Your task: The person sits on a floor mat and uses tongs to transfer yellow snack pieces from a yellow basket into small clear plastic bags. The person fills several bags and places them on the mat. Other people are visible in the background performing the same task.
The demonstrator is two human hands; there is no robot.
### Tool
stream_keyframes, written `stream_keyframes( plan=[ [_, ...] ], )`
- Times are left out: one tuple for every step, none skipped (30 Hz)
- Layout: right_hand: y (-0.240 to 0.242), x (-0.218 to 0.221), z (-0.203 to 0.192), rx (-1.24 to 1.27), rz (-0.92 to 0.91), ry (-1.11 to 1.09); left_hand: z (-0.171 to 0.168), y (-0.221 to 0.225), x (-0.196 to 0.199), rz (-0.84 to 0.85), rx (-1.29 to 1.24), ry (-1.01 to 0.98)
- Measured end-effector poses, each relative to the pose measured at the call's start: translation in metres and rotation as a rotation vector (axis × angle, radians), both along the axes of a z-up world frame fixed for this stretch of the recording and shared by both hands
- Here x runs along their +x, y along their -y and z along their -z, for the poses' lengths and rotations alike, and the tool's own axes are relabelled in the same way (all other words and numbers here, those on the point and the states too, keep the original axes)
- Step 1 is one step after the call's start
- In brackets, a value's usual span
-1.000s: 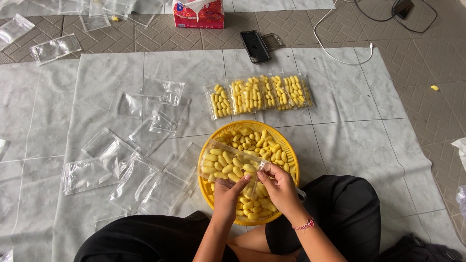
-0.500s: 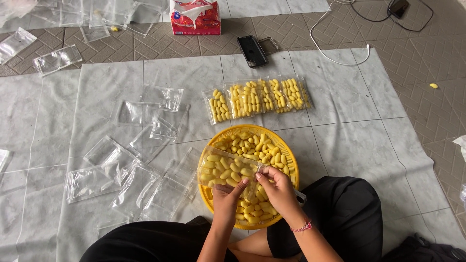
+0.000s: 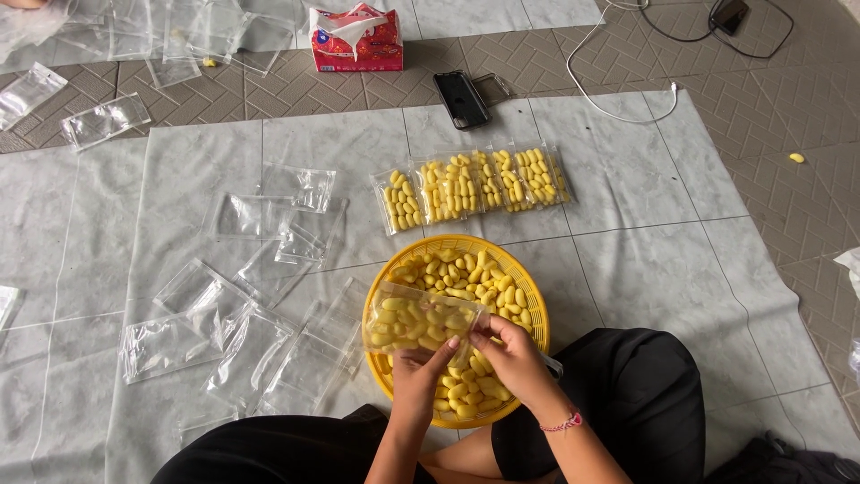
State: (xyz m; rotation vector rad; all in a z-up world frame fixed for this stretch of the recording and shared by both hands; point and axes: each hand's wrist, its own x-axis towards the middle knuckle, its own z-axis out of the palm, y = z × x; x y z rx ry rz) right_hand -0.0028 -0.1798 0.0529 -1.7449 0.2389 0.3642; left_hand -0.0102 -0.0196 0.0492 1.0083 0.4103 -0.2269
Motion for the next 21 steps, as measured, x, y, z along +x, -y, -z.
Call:
stream_keyframes(
  plan=[
    [0.005,0.001,0.0,0.056,-0.018,-0.007,-0.008,-0.003,0.0,0.084,0.047,-0.06],
    [0.011,0.002,-0.001,0.111,-0.033,-0.015,-0.016,-0.005,0.001,0.17,0.094,-0.122],
    [0.016,0.003,-0.004,0.112,-0.032,-0.013,-0.016,-0.012,0.005,0.172,0.095,-0.121],
    [0.021,0.003,-0.008,0.072,-0.043,-0.034,-0.016,-0.018,0.009,0.112,0.053,0.089],
    [0.027,0.004,-0.011,0.032,-0.054,-0.056,-0.016,-0.024,0.013,0.052,0.008,0.298],
    [0.034,0.004,-0.01,0.032,-0.051,-0.05,-0.009,-0.035,0.015,0.055,0.009,0.304],
    [0.042,0.004,-0.008,0.031,-0.091,-0.019,-0.003,-0.046,0.018,0.067,0.007,0.155],
    [0.049,0.005,-0.007,0.029,-0.134,0.011,0.004,-0.058,0.02,0.076,0.006,0.006],
    [0.053,0.007,-0.006,0.029,-0.135,0.017,-0.001,-0.058,0.02,0.075,0.007,0.011],
    [0.059,0.009,-0.006,0.033,-0.143,-0.001,-0.005,-0.057,0.02,0.187,0.128,-0.054],
    [0.065,0.013,-0.006,0.037,-0.151,-0.019,-0.01,-0.056,0.021,0.297,0.249,-0.12],
    [0.069,0.015,-0.008,0.033,-0.157,-0.011,-0.001,-0.058,0.024,0.291,0.247,-0.111],
    [0.073,0.018,-0.01,0.047,-0.101,-0.033,0.009,-0.06,0.027,0.204,0.24,-0.138],
    [0.076,0.022,-0.011,0.063,-0.047,-0.056,0.019,-0.062,0.03,0.117,0.232,-0.165],
    [0.083,0.021,-0.001,0.06,-0.054,-0.048,0.055,-0.072,0.045,0.109,0.23,-0.158],
    [0.09,0.022,0.01,0.025,0.087,0.098,0.091,-0.082,0.061,-0.122,-0.029,-0.172],
    [0.097,0.025,0.021,-0.008,0.229,0.243,0.127,-0.092,0.079,-0.349,-0.293,-0.18],
    [0.103,0.027,0.038,-0.009,0.215,0.258,0.109,-0.091,0.105,-0.36,-0.302,-0.165],
    [0.11,0.031,0.055,0.035,0.367,0.233,0.091,-0.09,0.13,-0.344,-0.194,-0.205],
    [0.119,0.034,0.072,0.079,0.518,0.204,0.073,-0.089,0.155,-0.328,-0.087,-0.248],
    [0.124,0.036,0.088,0.077,0.504,0.217,0.085,-0.087,0.175,-0.34,-0.096,-0.236]
  ],
)
